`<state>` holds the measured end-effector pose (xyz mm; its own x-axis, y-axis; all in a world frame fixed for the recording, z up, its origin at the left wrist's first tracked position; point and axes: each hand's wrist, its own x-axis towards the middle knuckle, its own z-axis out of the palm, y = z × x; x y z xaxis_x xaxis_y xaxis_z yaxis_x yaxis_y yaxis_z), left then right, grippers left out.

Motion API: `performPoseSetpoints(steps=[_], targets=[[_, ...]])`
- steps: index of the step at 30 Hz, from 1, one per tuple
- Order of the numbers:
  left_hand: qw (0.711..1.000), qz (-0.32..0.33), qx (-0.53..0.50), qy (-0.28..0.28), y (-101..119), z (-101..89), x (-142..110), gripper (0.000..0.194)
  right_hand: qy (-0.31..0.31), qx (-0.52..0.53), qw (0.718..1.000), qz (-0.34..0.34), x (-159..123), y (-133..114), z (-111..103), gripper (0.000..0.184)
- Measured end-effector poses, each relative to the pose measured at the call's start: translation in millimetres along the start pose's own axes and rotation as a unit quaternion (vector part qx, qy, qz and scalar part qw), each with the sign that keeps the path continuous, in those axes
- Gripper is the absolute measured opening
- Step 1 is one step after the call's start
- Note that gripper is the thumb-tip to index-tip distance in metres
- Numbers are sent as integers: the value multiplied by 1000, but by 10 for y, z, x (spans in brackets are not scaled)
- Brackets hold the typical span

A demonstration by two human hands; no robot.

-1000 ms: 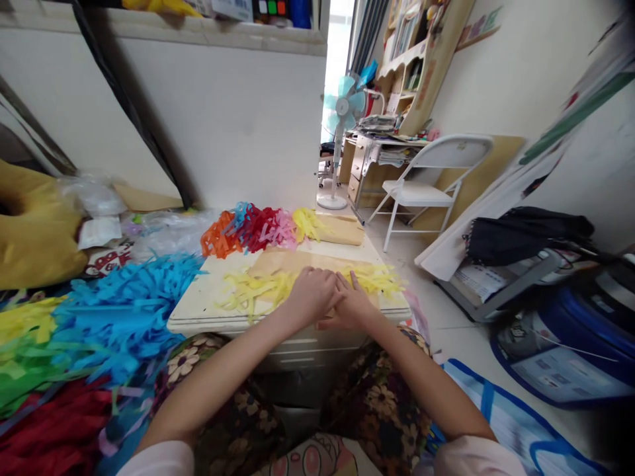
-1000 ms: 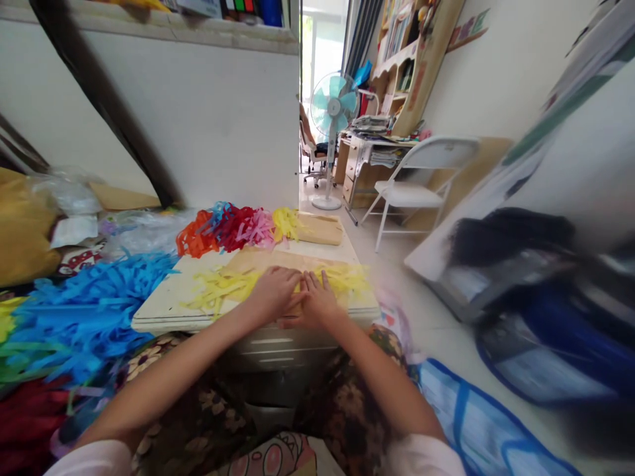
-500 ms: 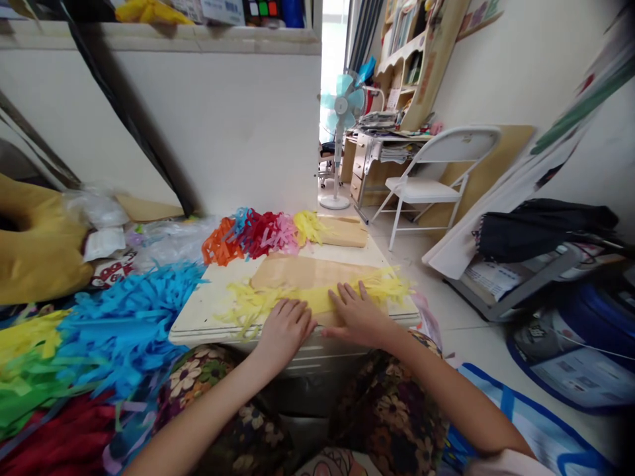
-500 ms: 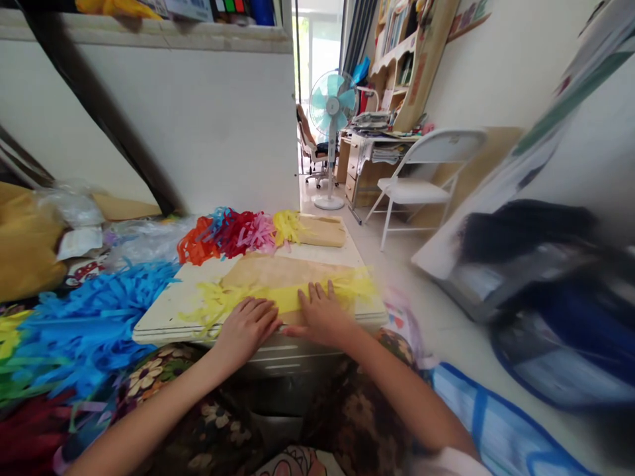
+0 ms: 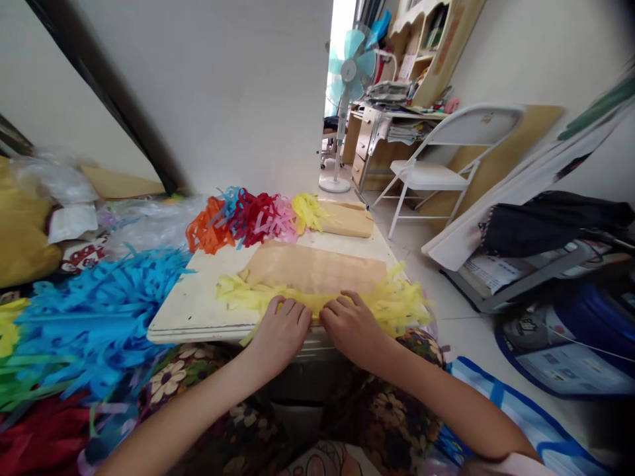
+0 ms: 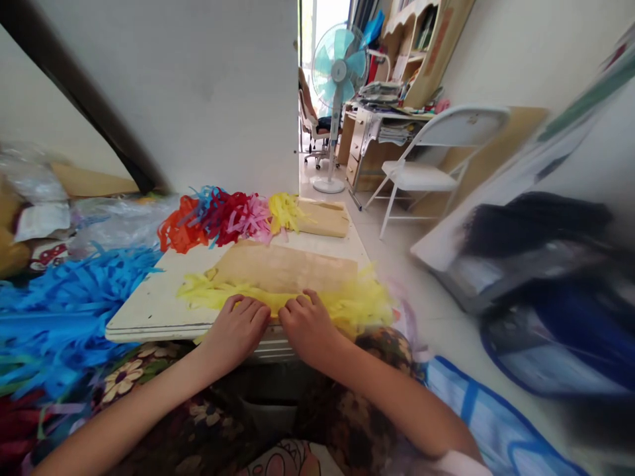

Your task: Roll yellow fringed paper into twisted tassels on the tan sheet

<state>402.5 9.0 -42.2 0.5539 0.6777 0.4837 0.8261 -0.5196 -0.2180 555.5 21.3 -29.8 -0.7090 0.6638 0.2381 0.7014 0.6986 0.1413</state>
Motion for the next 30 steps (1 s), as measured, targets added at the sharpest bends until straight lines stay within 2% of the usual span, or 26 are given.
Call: performPoseSetpoints(steps=[4,9,13,20,23,30], targets=[[999,-13,-7,-38,-64,40,72,17,-47,13,998,28,47,120,-53,16],[989,-30,-40,-141,-152,40,178,25,-135,19,987,86,62,314,-147,17],[980,-67,-37,-185,-172,15,268,30,-178,20,976,124,52,392,-209,19],[968,-118,-31,-218,-176,13,347,32,-189,-22,968,161,29,478,-167,27],[968,-117,-28,-220,-185,15,356,30,-207,-28,962,177,48,509,-159,30],[970,-114,-31,-210,-187,3,387,29,-237,-18,957,166,109,537,-181,32]])
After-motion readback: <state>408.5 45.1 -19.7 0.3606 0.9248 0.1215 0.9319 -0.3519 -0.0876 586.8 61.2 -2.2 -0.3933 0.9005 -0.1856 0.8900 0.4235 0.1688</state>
